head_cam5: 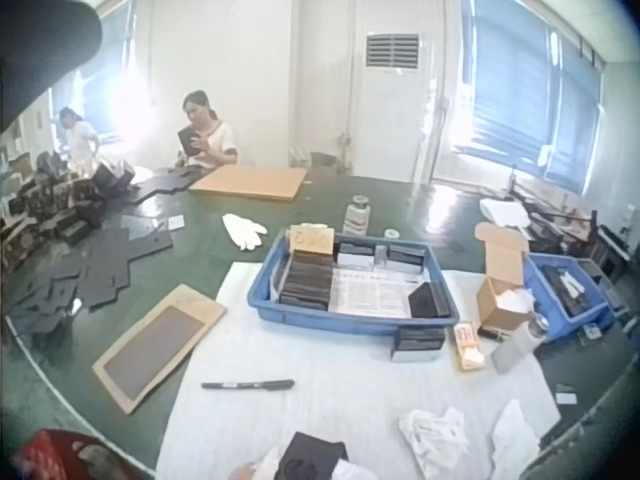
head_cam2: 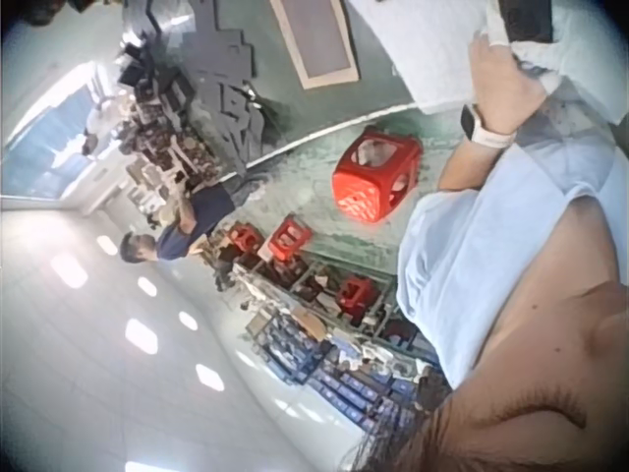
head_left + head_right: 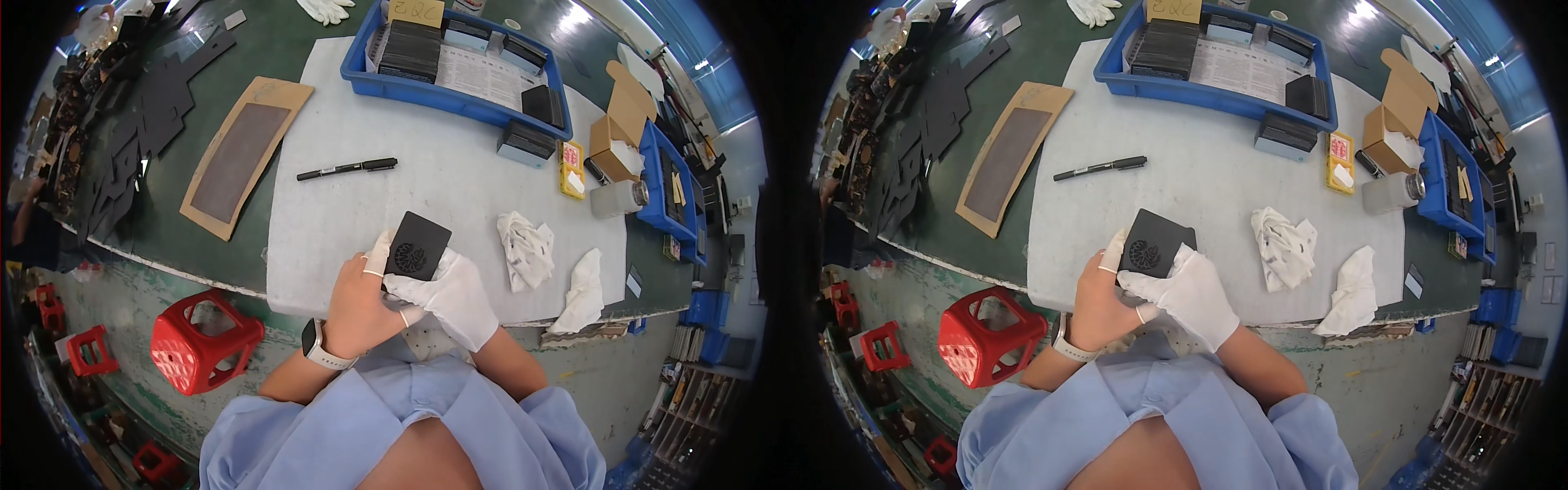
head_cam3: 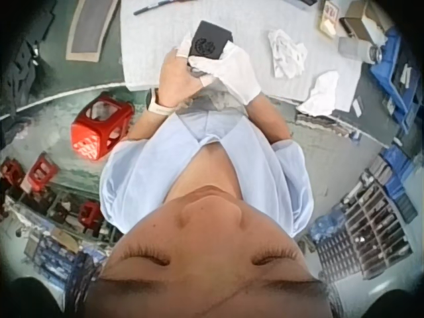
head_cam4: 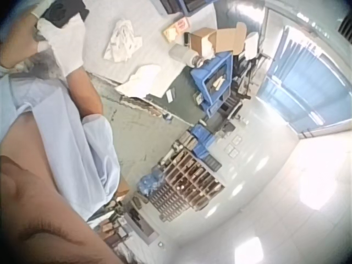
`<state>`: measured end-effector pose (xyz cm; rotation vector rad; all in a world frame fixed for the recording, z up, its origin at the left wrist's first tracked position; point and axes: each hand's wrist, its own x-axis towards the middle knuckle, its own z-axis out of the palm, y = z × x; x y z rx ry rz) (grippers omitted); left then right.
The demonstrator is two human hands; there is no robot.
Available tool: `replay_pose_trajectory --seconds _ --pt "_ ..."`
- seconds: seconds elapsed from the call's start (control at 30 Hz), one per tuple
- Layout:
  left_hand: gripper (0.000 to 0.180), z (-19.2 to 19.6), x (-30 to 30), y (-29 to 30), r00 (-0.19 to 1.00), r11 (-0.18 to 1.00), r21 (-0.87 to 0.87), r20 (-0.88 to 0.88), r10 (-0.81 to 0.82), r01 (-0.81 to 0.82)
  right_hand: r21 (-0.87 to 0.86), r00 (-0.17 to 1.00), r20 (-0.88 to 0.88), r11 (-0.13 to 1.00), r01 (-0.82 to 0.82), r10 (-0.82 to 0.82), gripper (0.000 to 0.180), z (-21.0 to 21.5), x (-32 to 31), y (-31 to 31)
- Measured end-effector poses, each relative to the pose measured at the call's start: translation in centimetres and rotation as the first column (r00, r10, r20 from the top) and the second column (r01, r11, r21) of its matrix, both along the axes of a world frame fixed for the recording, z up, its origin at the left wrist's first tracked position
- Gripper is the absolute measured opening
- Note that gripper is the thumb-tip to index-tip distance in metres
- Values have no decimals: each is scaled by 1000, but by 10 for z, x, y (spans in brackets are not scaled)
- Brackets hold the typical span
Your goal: The person wipes a small black rectangular device with a white cloth, then uses a black marker to write on its surface. The person repeats this process on a second identical device, handling them one at a time on a workbench.
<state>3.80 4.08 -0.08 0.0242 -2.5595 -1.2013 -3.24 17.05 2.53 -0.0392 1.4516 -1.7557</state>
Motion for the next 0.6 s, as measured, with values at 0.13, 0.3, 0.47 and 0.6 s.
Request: replay_pose_trajectory --seconds 0.13,0.3,0.47,0.6 --pt "77 1 3 -1 999 997 75 -30 -21 23 75 899 -341 946 316 -273 53 -2 -10 3" --pt "72 8 6 -5 992 947 302 21 -121 109 5 759 -457 852 523 -464 62 -9 -51 37" --pt "70 4 7 -4 974 943 260 38 -225 208 158 831 -555 986 51 46 55 8 -33 20" --pt "67 15 10 -9 938 875 400 95 -334 271 158 921 -357 961 226 -158 50 13 -57 31"
